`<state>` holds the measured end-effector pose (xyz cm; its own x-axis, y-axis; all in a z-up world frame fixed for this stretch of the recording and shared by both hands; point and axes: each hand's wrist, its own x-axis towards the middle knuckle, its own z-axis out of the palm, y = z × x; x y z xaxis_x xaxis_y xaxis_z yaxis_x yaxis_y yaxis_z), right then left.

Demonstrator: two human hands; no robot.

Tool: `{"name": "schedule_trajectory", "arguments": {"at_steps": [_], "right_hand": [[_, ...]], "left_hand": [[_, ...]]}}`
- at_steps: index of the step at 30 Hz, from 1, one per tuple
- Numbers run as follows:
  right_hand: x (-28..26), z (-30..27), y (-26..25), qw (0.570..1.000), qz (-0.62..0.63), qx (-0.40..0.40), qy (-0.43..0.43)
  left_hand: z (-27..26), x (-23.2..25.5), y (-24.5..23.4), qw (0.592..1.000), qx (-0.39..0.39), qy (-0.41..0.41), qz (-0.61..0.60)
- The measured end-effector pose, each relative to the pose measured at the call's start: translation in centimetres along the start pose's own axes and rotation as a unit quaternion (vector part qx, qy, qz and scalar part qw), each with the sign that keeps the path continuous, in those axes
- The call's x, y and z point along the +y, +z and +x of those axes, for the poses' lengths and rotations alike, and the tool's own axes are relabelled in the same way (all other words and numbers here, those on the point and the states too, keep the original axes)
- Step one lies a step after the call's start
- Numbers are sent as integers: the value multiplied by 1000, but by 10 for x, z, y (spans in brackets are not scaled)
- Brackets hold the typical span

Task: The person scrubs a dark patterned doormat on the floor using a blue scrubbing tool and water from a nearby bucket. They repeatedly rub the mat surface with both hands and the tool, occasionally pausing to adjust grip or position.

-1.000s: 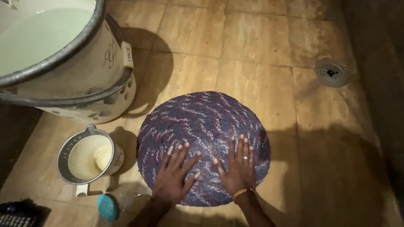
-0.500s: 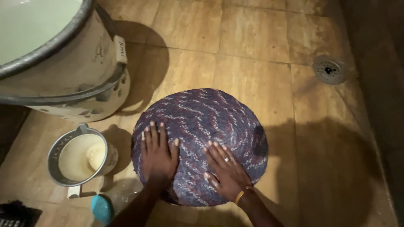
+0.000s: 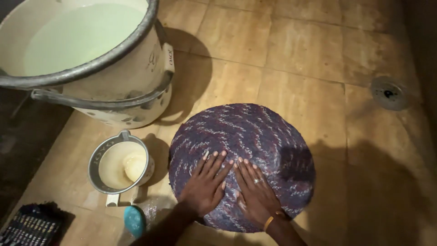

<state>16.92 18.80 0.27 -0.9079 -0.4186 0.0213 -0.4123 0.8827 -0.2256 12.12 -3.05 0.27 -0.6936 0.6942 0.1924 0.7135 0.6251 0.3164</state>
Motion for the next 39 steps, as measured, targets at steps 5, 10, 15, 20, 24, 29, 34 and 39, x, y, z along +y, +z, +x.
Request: {"name": "schedule_trajectory", "arguments": {"at_steps": [5,10,15,20,24,29,34,39], "right_hand": [[-6,25,3,999,20,-23,32],[-9,49,5,998,5,3,59],[9,78,9,984,-116,-110,84],[40,98,22,994,-95,22,54],[67,104,27,989,-42,140,-16],[100,96,28,984,-50,170,3],[123,70,28,980,-65,169,85],[114,31,21,967,-5,233,100]], "left_hand": [[2,1,10,999,-1,-44,-12],[19,1,12,995,-51,-80,-14],[30,-6,19,994,-32,-99,-36],[54,-25,31,996,48,-78,4],[67,-50,18,996,32,-88,6],[58,-57,3,982,111,-150,-41],[53,-56,-1,963,139,-233,-6],[42,-39,-2,930,191,-313,15]]}}
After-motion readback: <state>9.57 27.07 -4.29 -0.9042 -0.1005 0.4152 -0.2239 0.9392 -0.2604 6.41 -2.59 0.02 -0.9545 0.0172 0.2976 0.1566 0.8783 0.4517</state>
